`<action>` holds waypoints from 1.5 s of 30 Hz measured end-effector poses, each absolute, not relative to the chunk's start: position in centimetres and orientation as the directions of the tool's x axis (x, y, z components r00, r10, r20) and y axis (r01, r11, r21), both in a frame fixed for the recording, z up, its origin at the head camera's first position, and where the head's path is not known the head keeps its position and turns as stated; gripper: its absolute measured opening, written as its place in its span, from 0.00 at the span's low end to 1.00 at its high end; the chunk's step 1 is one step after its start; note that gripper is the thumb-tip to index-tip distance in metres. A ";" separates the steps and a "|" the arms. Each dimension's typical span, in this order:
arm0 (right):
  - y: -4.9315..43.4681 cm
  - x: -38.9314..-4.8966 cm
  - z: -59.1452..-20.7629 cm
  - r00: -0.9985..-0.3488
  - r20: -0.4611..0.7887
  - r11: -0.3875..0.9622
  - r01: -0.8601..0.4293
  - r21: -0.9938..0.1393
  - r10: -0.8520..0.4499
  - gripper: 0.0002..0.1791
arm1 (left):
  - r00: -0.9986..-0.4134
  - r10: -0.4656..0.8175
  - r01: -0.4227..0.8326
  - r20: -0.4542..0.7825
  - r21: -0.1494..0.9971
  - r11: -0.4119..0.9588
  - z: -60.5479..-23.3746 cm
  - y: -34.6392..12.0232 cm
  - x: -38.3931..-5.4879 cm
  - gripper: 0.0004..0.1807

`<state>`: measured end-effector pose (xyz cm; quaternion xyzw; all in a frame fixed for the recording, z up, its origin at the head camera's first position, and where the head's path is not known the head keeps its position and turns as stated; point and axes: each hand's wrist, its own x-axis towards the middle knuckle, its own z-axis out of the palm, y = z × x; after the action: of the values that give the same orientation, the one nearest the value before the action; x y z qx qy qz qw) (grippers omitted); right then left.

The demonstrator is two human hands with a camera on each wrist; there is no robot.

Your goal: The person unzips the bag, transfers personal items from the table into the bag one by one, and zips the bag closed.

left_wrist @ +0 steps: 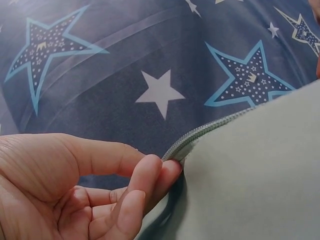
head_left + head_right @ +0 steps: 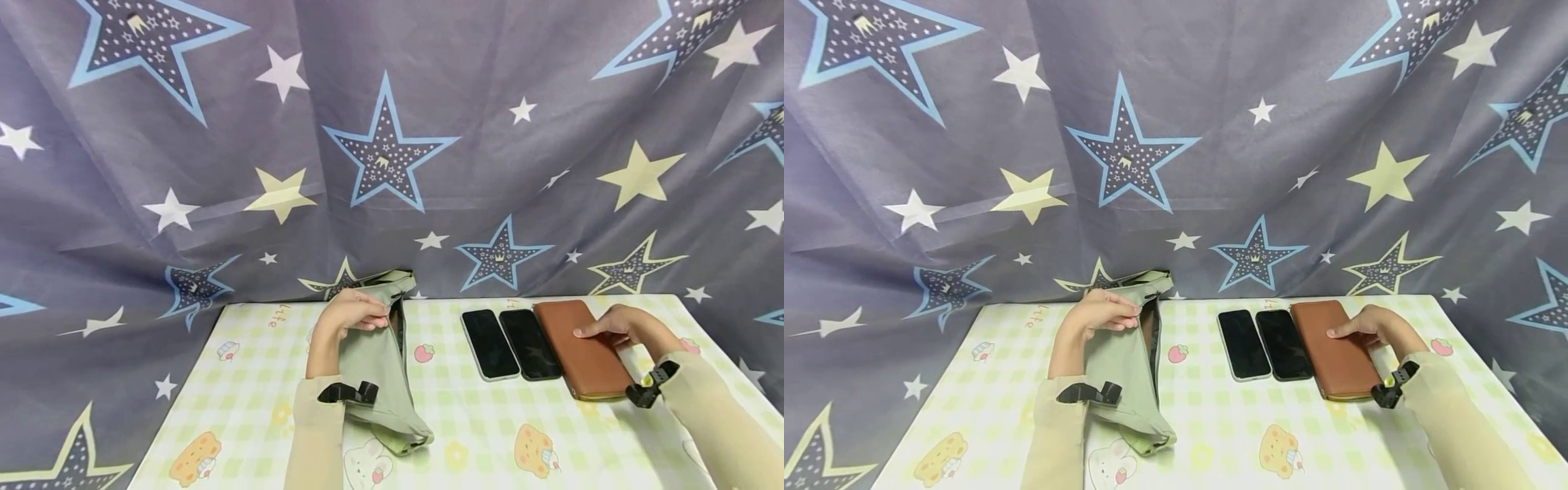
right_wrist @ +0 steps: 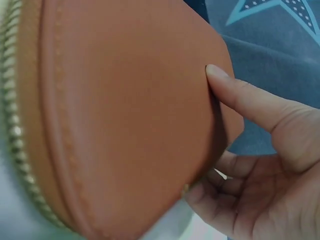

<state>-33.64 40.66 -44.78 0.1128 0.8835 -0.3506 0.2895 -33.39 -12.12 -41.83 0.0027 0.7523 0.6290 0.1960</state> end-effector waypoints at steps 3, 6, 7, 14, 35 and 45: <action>40.9 -34.2 -44.3 -0.796 -0.603 0.692 0.412 -0.593 -0.043 0.19 | -0.925 0.248 -0.241 -0.289 0.948 0.209 -41.5 -12.4 -33.4 0.14; 41.2 -34.6 -44.0 -0.785 -0.613 0.655 0.415 -0.631 -0.093 0.12 | -0.928 0.246 -0.233 -0.281 0.950 0.206 -41.3 -12.7 -33.6 0.15; 41.4 -34.8 -43.9 -0.781 -0.616 0.642 0.418 -0.642 -0.107 0.11 | -0.929 0.246 -0.230 -0.278 0.951 0.206 -41.4 -12.8 -33.6 0.14; 42.2 -35.6 -44.0 -0.744 -0.640 0.566 0.449 -0.692 -0.191 0.04 | -0.933 0.233 -0.227 -0.274 0.951 0.209 -41.0 -13.2 -34.0 0.14; 44.0 -36.5 -43.8 -0.580 -0.634 0.382 0.507 -0.773 -0.511 0.17 | -0.933 0.241 -0.224 -0.269 0.955 0.197 -41.1 -13.8 -34.2 0.17; 44.3 -36.0 -45.2 -0.641 -0.630 0.359 0.518 -0.777 -0.438 0.13 | -0.929 0.238 -0.236 -0.284 0.949 0.210 -41.4 -13.8 -34.1 0.15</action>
<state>-35.97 44.26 -45.23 0.0280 0.7077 -0.5654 0.4227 -34.13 -13.78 -41.41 0.0007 0.7547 0.6284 0.1885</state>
